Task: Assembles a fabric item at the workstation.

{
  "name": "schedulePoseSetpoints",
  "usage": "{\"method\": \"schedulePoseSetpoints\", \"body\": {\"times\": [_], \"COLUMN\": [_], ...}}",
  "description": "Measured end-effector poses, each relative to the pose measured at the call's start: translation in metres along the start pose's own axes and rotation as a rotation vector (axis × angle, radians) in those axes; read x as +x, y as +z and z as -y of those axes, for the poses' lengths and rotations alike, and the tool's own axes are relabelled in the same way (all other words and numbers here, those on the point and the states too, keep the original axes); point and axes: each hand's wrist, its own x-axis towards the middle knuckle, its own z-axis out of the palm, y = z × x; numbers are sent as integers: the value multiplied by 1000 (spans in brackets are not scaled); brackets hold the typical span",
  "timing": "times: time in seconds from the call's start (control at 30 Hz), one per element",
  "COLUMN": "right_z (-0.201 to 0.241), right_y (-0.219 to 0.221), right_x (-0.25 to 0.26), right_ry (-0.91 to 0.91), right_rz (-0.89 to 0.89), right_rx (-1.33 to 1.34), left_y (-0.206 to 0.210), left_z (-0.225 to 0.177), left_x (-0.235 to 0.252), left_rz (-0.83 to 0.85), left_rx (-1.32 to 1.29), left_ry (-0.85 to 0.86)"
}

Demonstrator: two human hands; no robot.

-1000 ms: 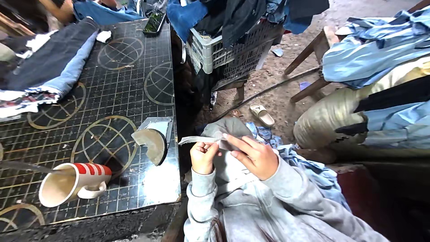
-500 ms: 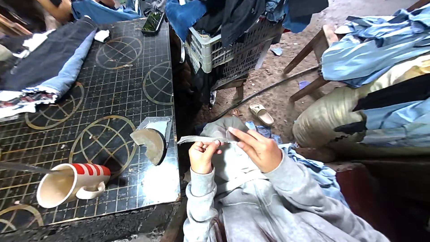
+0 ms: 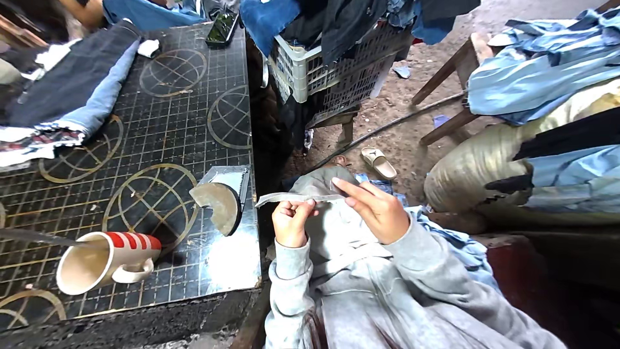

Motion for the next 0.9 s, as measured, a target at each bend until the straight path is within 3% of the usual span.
{"method": "schedulePoseSetpoints", "body": {"times": [0.13,0.27,0.43,0.63,0.9], "right_z": [11,22,20,12,7], "right_y": [-1,2,7,8,8], "right_x": [0,4,6,6,9], "right_ry": [23,26,12,52,0], "right_rz": [155,266,246,263,214], "right_rx": [160,151,131,407,278], "left_y": [-6,-12,-16,-14,-6], "left_z": [7,12,18,19,21], "left_x": [6,9,13,15,15], "left_rz": [-9,57,82,52,21], "left_rx": [-11,31,51,83,118], "left_ry": [86,248,364,420,471]}}
